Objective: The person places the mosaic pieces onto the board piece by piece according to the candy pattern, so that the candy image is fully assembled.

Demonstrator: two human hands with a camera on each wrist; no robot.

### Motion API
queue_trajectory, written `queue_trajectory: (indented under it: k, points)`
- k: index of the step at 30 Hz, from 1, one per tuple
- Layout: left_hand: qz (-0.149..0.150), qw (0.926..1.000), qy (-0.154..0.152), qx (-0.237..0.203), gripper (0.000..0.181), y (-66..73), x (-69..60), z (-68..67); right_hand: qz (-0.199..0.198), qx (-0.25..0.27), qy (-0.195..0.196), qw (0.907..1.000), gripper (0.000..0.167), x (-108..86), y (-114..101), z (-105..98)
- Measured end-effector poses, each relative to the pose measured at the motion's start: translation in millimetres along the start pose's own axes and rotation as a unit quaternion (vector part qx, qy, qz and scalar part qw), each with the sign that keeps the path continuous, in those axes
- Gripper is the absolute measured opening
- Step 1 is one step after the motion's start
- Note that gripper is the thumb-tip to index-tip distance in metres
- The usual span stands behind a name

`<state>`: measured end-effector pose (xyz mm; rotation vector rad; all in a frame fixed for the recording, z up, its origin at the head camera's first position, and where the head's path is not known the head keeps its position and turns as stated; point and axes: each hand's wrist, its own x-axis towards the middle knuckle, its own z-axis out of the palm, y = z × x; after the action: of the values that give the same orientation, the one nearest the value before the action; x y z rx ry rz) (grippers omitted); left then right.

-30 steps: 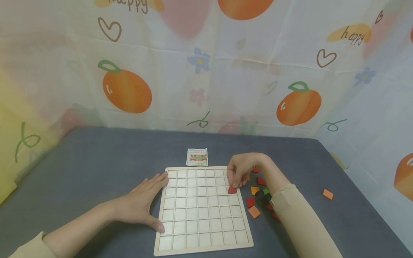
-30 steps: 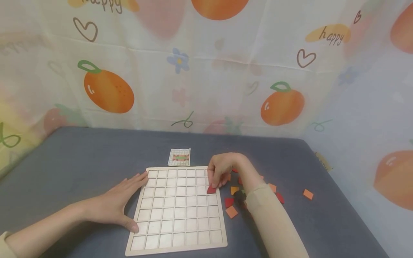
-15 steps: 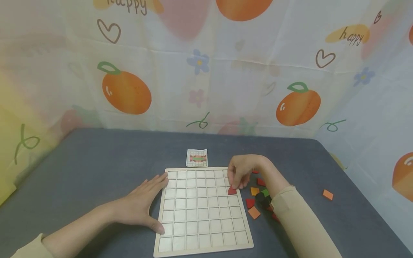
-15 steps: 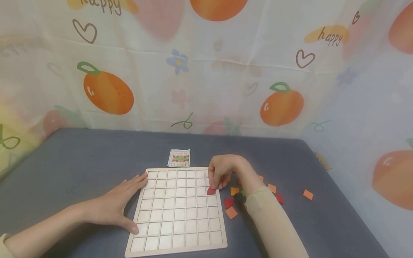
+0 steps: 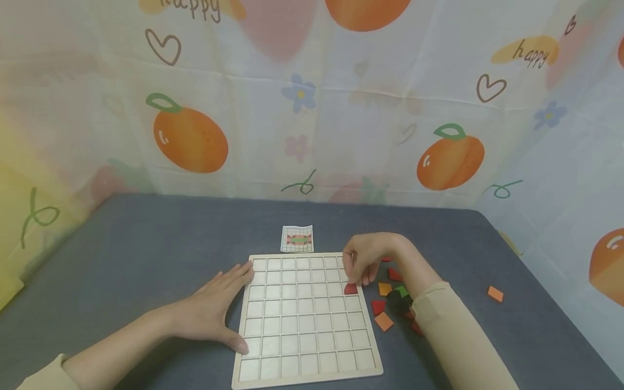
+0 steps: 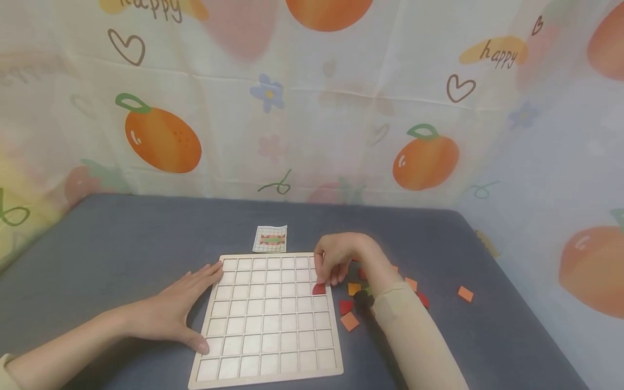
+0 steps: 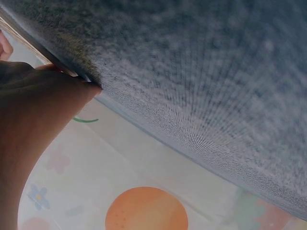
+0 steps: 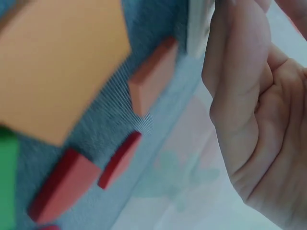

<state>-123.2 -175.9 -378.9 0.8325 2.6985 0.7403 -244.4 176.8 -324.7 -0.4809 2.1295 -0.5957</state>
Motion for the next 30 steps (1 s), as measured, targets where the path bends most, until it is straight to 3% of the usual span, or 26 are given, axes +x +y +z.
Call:
queue_trajectory:
  k: [12, 19, 30]
  points:
    - [-0.011, 0.9999, -0.001, -0.004, 0.136, -2.5, 0.7, 2.6, -0.1, 0.024, 0.06, 0.9929, 0.033, -23.6, 12, -26]
    - [-0.002, 1.0, -0.001, -0.001, 0.135, -1.1, -1.0, 0.1, -0.094, 0.019, 0.124, 0.9876, 0.032, -26.1, 27, -31]
    - [-0.003, 1.0, -0.004, -0.006, 0.134, 1.7, -1.6, -2.4, -0.088, 0.044, 0.123, 0.9875, 0.035, -26.7, 48, -32]
